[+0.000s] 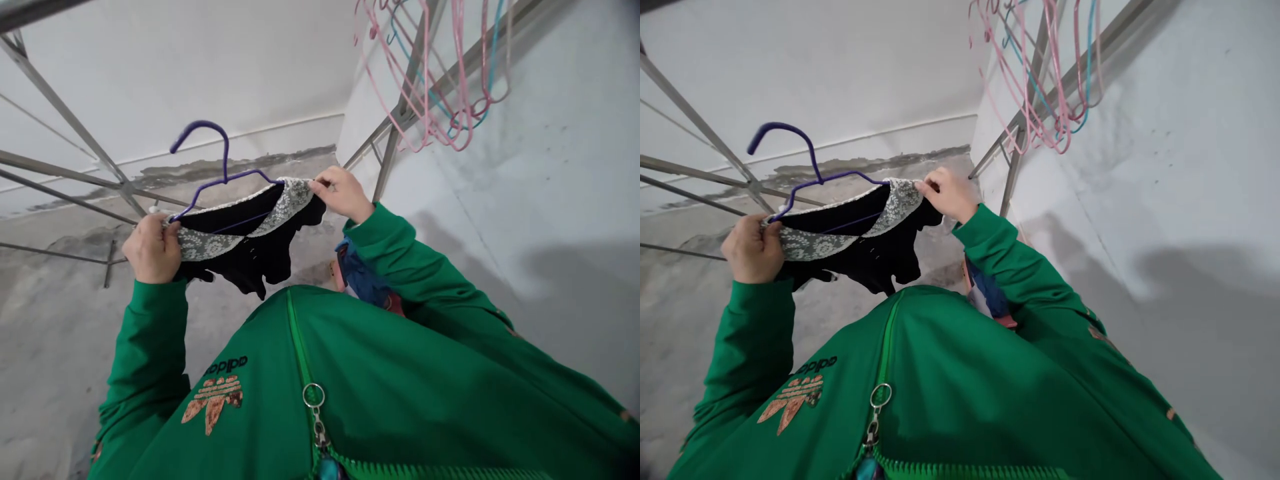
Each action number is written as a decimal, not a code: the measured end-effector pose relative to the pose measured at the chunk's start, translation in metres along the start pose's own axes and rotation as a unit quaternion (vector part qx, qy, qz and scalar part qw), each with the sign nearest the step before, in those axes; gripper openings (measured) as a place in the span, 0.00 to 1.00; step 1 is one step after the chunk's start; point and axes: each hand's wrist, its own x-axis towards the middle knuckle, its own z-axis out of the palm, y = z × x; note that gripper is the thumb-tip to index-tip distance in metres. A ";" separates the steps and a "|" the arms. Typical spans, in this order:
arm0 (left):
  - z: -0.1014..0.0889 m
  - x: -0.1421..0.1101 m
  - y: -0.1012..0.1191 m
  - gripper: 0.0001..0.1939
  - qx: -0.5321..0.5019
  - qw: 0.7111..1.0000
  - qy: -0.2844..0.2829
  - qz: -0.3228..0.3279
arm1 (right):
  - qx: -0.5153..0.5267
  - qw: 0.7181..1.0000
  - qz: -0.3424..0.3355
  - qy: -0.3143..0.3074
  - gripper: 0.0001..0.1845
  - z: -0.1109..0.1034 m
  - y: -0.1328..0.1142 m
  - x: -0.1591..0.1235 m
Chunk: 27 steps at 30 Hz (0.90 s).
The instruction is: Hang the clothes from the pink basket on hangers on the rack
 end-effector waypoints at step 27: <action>0.005 -0.002 0.017 0.17 -0.048 0.998 -0.011 0.028 | 0.120 0.973 -0.166 -0.102 0.19 -0.019 -0.089 0.032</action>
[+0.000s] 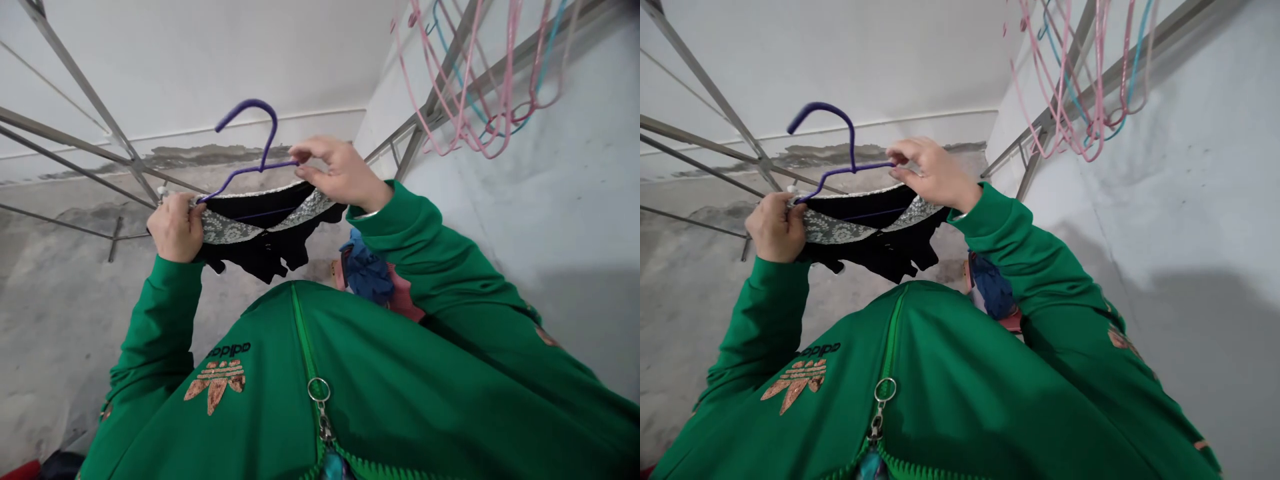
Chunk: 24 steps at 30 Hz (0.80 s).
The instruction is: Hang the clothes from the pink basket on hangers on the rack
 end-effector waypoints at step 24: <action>0.082 -0.005 0.112 0.26 -0.137 0.900 -0.194 0.364 | 0.381 0.910 0.148 -0.066 0.08 0.026 -0.038 0.010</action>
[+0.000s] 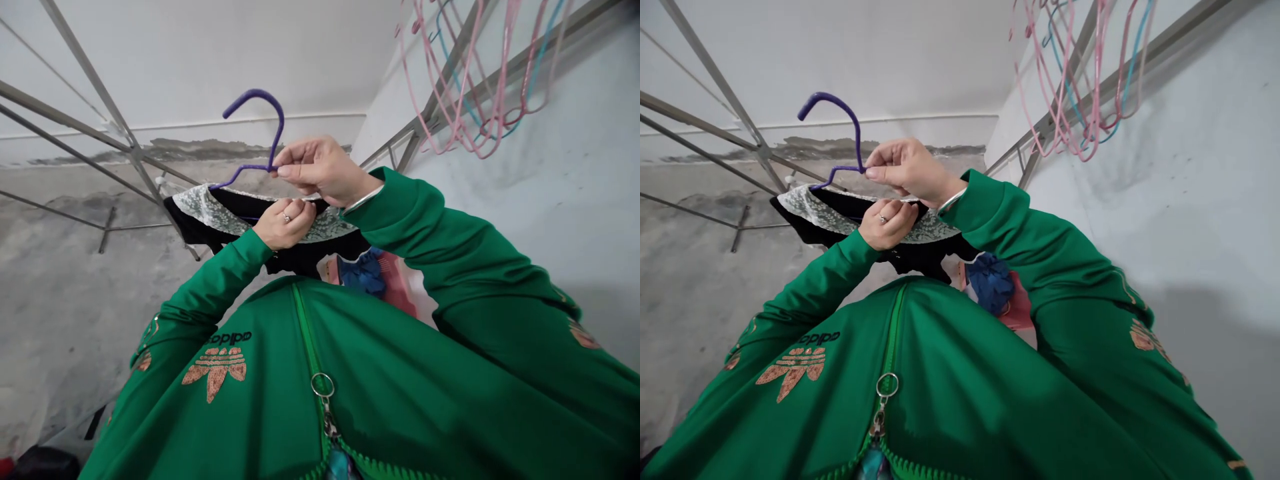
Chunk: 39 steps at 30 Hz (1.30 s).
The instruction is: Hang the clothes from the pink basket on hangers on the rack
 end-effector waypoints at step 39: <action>-0.108 -0.068 -0.053 0.37 0.061 0.982 0.015 -0.178 | -0.124 0.985 -0.095 0.079 0.12 -0.040 -0.013 -0.006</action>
